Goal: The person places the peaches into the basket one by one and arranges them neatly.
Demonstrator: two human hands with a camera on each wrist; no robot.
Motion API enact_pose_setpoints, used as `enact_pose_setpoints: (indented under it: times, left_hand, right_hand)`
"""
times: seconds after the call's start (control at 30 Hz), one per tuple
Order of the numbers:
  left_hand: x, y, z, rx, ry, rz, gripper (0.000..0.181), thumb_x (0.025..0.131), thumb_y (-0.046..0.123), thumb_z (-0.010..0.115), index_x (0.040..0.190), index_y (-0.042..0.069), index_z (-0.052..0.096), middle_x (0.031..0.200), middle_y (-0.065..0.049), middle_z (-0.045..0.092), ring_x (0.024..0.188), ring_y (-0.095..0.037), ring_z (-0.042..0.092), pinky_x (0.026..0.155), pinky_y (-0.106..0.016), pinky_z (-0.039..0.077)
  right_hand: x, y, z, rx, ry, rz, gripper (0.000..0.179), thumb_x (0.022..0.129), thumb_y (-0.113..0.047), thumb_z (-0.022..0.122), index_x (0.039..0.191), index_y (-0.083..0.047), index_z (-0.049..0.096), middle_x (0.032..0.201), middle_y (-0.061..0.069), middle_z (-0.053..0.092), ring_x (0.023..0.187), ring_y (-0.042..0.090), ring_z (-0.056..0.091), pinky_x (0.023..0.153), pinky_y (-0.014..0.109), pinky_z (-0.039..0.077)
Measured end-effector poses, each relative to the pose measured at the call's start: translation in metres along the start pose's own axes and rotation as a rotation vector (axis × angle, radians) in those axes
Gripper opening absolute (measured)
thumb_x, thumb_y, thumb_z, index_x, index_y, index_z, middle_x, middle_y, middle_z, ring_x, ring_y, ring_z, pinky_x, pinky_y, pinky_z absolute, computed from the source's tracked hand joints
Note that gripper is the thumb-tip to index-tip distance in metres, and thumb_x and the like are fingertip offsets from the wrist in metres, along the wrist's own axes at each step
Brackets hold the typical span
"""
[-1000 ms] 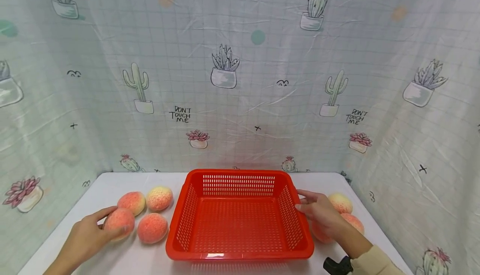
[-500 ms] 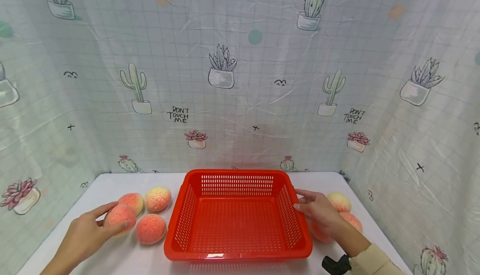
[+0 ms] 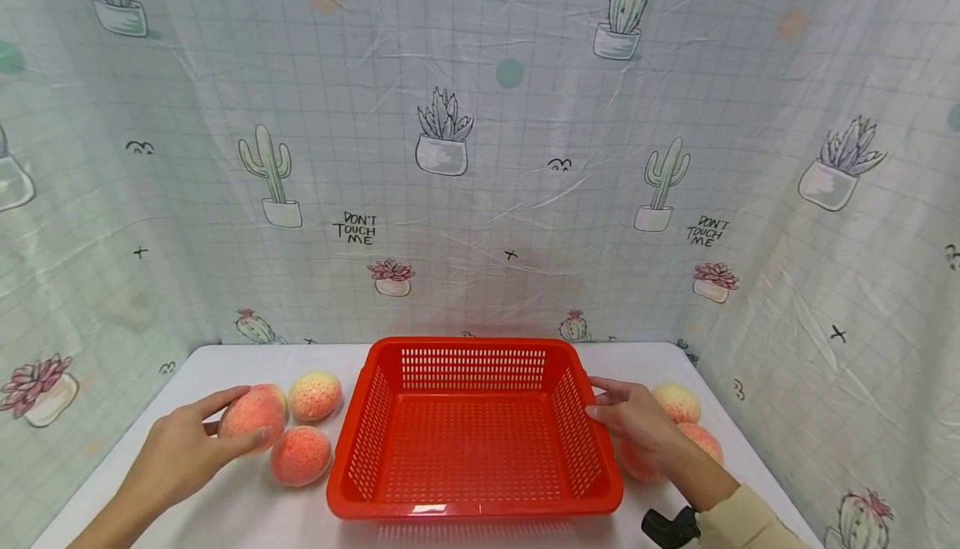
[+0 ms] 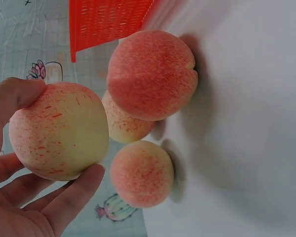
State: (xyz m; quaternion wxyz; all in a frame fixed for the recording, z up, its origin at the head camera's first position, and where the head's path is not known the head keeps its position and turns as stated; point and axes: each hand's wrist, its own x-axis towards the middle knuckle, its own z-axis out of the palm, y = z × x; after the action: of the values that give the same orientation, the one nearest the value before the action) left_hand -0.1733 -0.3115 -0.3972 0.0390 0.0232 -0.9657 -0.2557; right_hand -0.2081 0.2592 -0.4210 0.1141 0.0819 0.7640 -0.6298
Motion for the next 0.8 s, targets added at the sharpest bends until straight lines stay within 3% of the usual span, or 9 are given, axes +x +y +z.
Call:
enact_pose_setpoints:
  times: [0.37, 0.8]
  left_hand:
    - [0.004, 0.021, -0.004, -0.044, -0.014, 0.017, 0.098, 0.079, 0.066, 0.082, 0.149, 0.004, 0.054, 0.139, -0.034, 0.060, 0.117, -0.051, 0.067, 0.077, -0.048, 0.064]
    - [0.001, 0.031, -0.006, -0.085, 0.004, 0.065, 0.093, 0.080, 0.061, 0.084, 0.148, 0.004, 0.055, 0.137, -0.032, 0.064, 0.117, -0.049, 0.069, 0.077, -0.045, 0.065]
  right_hand:
    - [0.000, 0.001, -0.002, -0.019, 0.005, -0.004, 0.061, 0.097, -0.004, 0.066, 0.155, -0.003, 0.047, 0.122, 0.018, 0.069, 0.099, 0.022, 0.071, 0.089, 0.037, 0.064]
    - [0.003, 0.001, 0.000, 0.010, -0.001, -0.003, 0.062, 0.097, -0.003, 0.067, 0.155, -0.002, 0.046, 0.118, 0.017, 0.068, 0.096, 0.022, 0.071, 0.087, 0.037, 0.065]
